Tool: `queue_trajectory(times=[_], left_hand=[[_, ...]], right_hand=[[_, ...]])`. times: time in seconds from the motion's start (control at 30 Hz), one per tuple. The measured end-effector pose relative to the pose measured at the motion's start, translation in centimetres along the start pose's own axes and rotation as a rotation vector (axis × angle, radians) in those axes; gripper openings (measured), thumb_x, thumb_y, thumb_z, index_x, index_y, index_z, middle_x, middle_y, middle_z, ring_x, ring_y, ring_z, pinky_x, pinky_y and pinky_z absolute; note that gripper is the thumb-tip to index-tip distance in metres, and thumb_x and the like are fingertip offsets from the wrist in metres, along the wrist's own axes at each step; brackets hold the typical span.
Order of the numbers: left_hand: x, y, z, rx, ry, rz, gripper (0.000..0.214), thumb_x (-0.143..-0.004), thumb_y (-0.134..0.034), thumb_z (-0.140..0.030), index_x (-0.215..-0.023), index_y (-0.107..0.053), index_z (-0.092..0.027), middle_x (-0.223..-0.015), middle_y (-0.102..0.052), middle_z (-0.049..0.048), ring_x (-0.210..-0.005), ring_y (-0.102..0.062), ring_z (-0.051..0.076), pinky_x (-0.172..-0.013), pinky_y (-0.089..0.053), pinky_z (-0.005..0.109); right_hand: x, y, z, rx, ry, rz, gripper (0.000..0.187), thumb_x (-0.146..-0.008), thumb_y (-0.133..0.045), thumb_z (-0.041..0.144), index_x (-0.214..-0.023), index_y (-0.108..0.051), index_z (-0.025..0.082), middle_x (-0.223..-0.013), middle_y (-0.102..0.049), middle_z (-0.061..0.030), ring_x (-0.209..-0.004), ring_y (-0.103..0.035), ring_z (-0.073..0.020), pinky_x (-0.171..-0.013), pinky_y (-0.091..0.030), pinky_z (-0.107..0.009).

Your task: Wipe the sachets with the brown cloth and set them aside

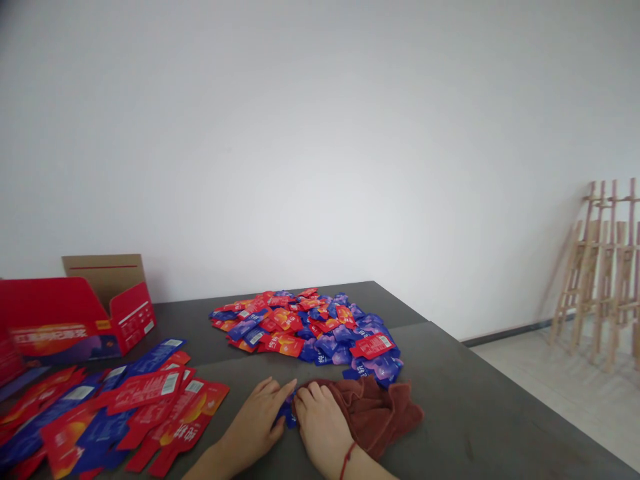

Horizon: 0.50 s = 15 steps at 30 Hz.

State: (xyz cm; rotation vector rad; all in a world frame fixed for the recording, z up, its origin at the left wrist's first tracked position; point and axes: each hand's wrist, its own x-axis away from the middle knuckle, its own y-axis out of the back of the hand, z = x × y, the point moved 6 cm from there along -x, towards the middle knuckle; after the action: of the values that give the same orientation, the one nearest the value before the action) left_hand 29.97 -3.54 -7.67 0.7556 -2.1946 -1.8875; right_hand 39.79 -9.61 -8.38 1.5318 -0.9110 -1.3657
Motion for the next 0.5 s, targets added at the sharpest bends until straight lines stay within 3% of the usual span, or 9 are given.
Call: queue_trajectory(times=[0.13,0.23,0.3,0.37,0.5], left_hand=[[0.4,0.5,0.0,0.011,0.017,0.016,0.066,-0.076,-0.047,-0.011,-0.142,-0.040,-0.016,-0.118,-0.059,0.0099,-0.113,-0.049,0.023,-0.112,-0.021,0.043],[0.6,1.0,-0.2,0.042,0.030,0.054,0.069,-0.072,-0.051,-0.013,-0.141,-0.042,-0.017,-0.121,-0.058,0.0096,-0.116,-0.047,0.024,-0.112,-0.022,0.041],[0.6,1.2,-0.2,0.049,0.032,0.071,0.072,-0.070,-0.053,-0.015,-0.141,-0.042,-0.017,-0.122,-0.057,0.0099,-0.116,-0.047,0.025,-0.111,-0.023,0.041],[0.5,1.1,-0.2,0.042,0.030,0.073,0.073,-0.070,-0.053,-0.015,-0.142,-0.042,-0.018,-0.123,-0.057,0.0103,-0.116,-0.047,0.025,-0.111,-0.024,0.041],[0.0,0.4,-0.3,-0.001,0.023,0.072,0.066,-0.074,-0.048,-0.012,-0.140,-0.044,-0.018,-0.119,-0.060,0.0102,-0.112,-0.049,0.026,-0.107,-0.028,0.041]], right_hand=[[-0.9,0.7,-2.7,0.005,-0.147,0.026,0.026,-0.087,-0.049,0.009,-0.104,-0.065,0.020,-0.104,-0.066,-0.0037,-0.096,-0.053,-0.0216,-0.083,-0.040,-0.033],[0.2,0.9,-5.4,0.042,-0.262,0.018,0.026,-0.084,-0.048,0.006,-0.098,-0.067,0.016,-0.099,-0.066,-0.0077,-0.092,-0.054,-0.0240,-0.082,-0.039,-0.036],[1.3,0.5,-5.8,0.077,-0.271,0.010,0.028,-0.083,-0.047,0.004,-0.100,-0.067,0.015,-0.100,-0.066,-0.0093,-0.091,-0.054,-0.0253,-0.082,-0.039,-0.038],[2.1,0.0,-5.1,0.123,-0.248,-0.017,0.033,-0.083,-0.047,0.002,-0.105,-0.066,0.016,-0.103,-0.066,-0.0091,-0.093,-0.054,-0.0259,-0.081,-0.040,-0.038],[1.7,-0.9,-1.0,0.141,-0.105,-0.098,0.039,-0.083,-0.047,0.002,-0.115,-0.061,0.017,-0.109,-0.065,-0.0081,-0.092,-0.055,-0.0247,-0.077,-0.041,-0.037]])
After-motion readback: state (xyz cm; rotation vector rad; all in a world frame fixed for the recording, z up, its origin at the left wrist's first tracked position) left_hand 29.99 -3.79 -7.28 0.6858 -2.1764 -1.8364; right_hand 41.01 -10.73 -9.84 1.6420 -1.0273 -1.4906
